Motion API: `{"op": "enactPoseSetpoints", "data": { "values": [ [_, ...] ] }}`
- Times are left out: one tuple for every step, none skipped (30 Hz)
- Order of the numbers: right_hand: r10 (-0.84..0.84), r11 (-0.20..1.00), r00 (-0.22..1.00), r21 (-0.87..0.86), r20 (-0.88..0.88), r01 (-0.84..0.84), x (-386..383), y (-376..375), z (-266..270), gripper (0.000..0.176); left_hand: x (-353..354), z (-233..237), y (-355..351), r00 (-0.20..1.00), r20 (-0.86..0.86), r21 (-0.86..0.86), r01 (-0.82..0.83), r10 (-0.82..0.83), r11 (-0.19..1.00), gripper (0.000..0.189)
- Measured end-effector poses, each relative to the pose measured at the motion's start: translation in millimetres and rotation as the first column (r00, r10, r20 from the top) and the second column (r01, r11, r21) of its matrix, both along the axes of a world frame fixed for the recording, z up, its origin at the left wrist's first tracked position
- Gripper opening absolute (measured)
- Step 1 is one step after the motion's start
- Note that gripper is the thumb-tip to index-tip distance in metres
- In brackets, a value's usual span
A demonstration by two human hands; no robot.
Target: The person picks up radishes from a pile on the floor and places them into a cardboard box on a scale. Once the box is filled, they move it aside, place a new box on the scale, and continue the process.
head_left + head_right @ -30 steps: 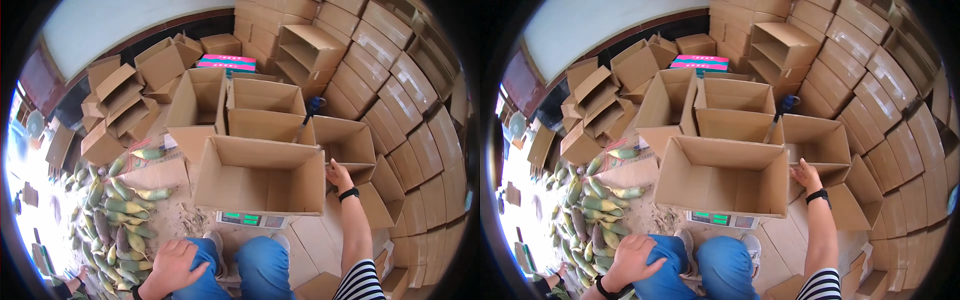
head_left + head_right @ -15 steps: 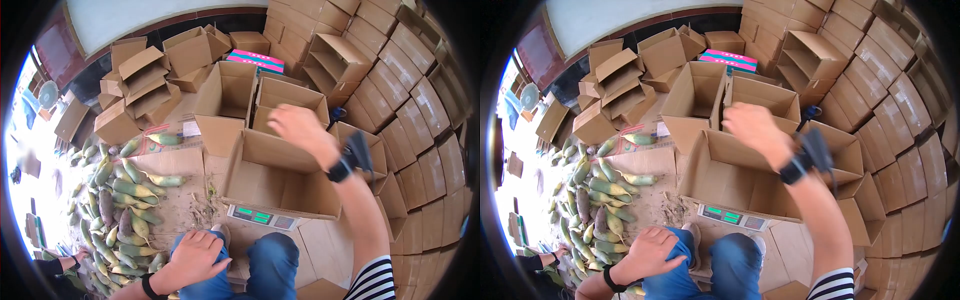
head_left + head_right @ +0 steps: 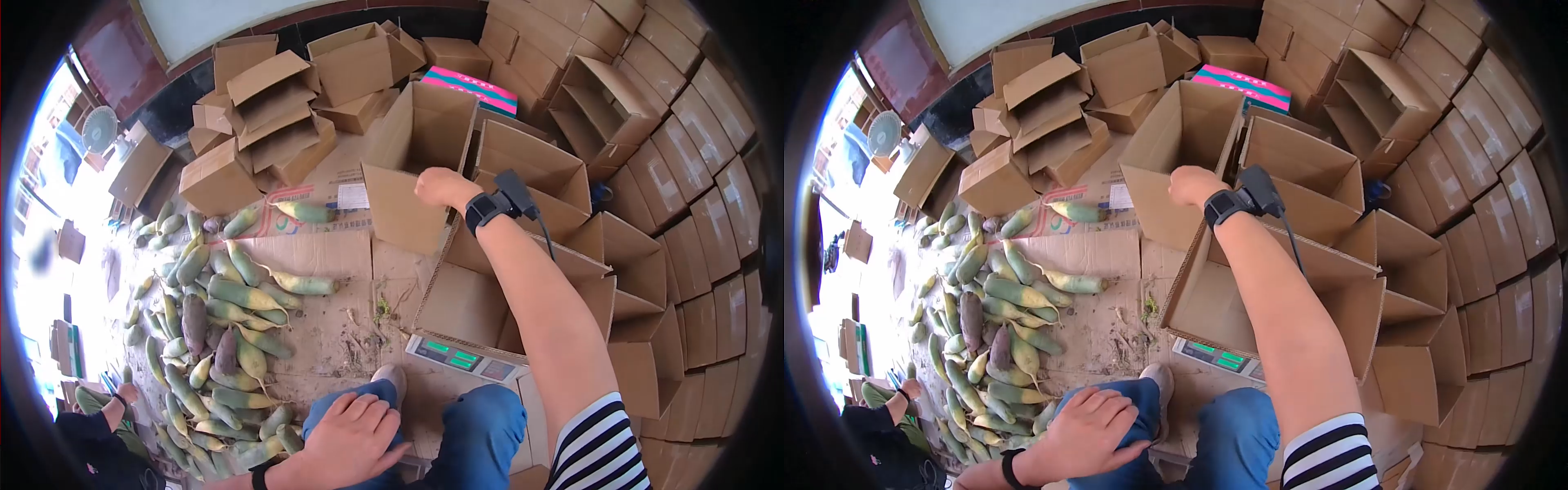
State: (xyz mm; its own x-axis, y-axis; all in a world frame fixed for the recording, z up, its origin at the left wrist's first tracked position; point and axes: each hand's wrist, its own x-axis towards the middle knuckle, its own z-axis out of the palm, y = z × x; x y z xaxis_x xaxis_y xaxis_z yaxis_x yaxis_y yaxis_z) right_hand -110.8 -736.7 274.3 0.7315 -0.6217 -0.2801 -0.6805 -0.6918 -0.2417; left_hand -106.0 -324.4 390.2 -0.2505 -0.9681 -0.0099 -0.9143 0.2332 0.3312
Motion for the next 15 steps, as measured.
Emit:
{"op": "enactPoseSetpoints", "data": {
  "values": [
    [-0.016, 1.0, 0.998, 0.004, 0.061, 0.015, 4, -1, 0, 0.03, 1, -1, 1, 1.0, -0.008, 0.009, -0.005, 0.005, 1.0, 0.04],
    [-0.01, 1.0, 0.998, 0.008, 0.063, 0.01, 11, 0, -1, 0.03, 2, -1, 1, 1.0, -0.014, 0.02, -0.011, 0.011, 1.0, 0.04],
    [-0.028, 0.999, 0.995, 0.037, 0.099, 0.024, 18, 1, -3, 0.03, 3, -1, 2, 1.0, -0.012, 0.025, -0.017, 0.017, 1.0, 0.04],
    [-0.047, 0.997, 0.99, 0.068, 0.133, 0.038, 24, 3, -6, 0.03, 3, -1, 2, 1.0, -0.014, 0.021, -0.019, 0.019, 1.0, 0.04],
    [-0.042, 0.997, 0.99, 0.072, 0.134, 0.033, 28, 9, -10, 0.03, 3, -1, 2, 1.0, -0.018, 0.017, -0.022, 0.022, 1.0, 0.041],
    [-0.005, 0.999, 0.988, 0.039, 0.156, -0.001, 30, 16, -14, 0.031, 3, -1, 2, 0.999, -0.017, 0.018, -0.028, 0.028, 0.999, 0.041],
    [0.035, 0.999, 0.983, 0.004, 0.178, -0.036, 33, 21, -15, 0.031, 3, -1, 2, 0.999, -0.029, 0.013, -0.028, 0.028, 1.0, 0.04],
    [0.043, 0.999, 0.983, 0.003, 0.178, -0.044, 34, 24, -15, 0.031, 3, -2, 2, 0.999, -0.041, 0.007, -0.029, 0.029, 1.0, 0.04],
    [0.06, 0.998, 0.978, -0.027, 0.202, -0.056, 32, 27, -11, 0.032, 4, -3, 4, 0.998, -0.044, 0.007, -0.037, 0.037, 0.999, 0.04],
    [0.077, 0.996, 0.972, -0.057, 0.223, -0.066, 28, 33, -2, 0.032, 5, -5, 6, 0.999, -0.047, 0.029, -0.024, 0.025, 0.999, 0.04],
    [0.11, 0.991, 0.964, -0.099, 0.242, -0.088, 22, 35, 9, 0.033, 6, -7, 7, 0.999, -0.053, 0.049, -0.01, 0.012, 0.999, 0.039],
    [0.117, 0.99, 0.966, -0.103, 0.233, -0.095, 16, 40, 22, 0.033, 5, -10, 7, 0.998, -0.062, 0.044, -0.015, 0.018, 0.999, 0.039],
    [0.134, 0.987, 0.948, -0.126, 0.288, -0.101, 10, 47, 35, 0.033, 5, -13, 7, 0.997, -0.08, -0.015, -0.015, 0.014, 1.0, 0.036],
    [0.152, 0.983, 0.927, -0.148, 0.343, -0.107, 3, 55, 49, 0.033, 4, -15, 8, 0.995, -0.097, -0.073, -0.017, 0.009, 0.997, 0.033],
    [0.178, 0.982, 0.925, -0.115, 0.335, -0.147, -7, 69, 72, 0.032, 3, -16, 8, 0.995, -0.104, -0.079, -0.022, 0.014, 0.997, 0.033]
  ]
}}
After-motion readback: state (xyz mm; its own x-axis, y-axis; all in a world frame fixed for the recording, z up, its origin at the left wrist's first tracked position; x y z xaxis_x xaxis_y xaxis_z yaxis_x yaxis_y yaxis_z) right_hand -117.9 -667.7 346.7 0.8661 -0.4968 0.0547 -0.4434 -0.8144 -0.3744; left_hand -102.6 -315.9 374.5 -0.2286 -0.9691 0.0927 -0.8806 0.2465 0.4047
